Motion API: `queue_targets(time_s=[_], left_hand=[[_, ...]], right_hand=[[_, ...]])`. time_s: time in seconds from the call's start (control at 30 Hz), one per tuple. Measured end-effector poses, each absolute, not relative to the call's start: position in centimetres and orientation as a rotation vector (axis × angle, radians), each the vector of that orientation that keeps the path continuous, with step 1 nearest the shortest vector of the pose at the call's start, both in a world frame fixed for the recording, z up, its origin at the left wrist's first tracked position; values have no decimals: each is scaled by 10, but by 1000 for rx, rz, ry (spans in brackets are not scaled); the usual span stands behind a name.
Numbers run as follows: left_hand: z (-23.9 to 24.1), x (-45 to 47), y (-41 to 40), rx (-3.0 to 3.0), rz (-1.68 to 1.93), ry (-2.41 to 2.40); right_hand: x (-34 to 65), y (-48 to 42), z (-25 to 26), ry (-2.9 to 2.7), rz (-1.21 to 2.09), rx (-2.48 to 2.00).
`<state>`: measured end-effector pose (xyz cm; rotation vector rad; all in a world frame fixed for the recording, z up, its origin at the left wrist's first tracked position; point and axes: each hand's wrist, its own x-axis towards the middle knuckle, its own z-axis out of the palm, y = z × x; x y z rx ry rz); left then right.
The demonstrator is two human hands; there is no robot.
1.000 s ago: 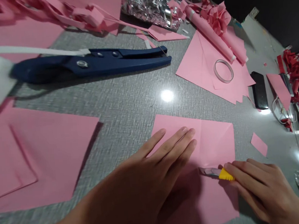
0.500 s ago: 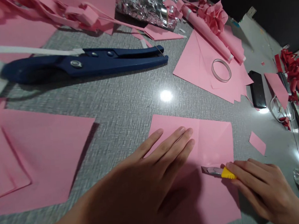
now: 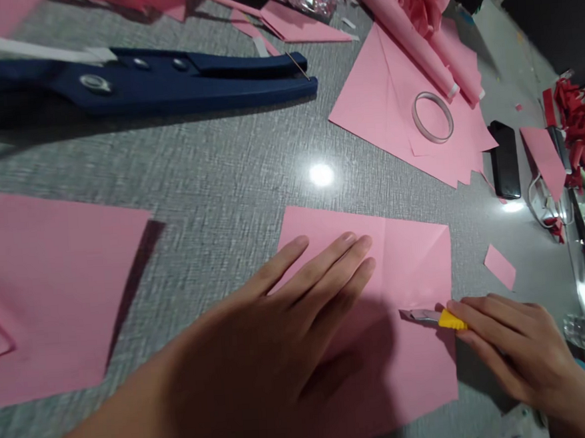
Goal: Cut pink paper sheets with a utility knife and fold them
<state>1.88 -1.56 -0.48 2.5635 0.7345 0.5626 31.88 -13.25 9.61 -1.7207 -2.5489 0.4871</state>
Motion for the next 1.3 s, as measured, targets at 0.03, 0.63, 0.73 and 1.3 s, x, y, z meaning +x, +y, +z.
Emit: queue_targets(time_s=[0.03,0.63,0.73,1.3], left_hand=[[-5,18,-15,2560,565,727],[-15,14,-18,2549,555,710],[-15,15,-18,2553,528,715],[-15,11,-16,2553,543,719]], right_hand=[[319,-133,97,-2547,490,-1721],[324,-139,98,-2592,400,-1710],[327,-140,98,-2576,404,-1723],[335,-146,99,-2545,384,-1778]])
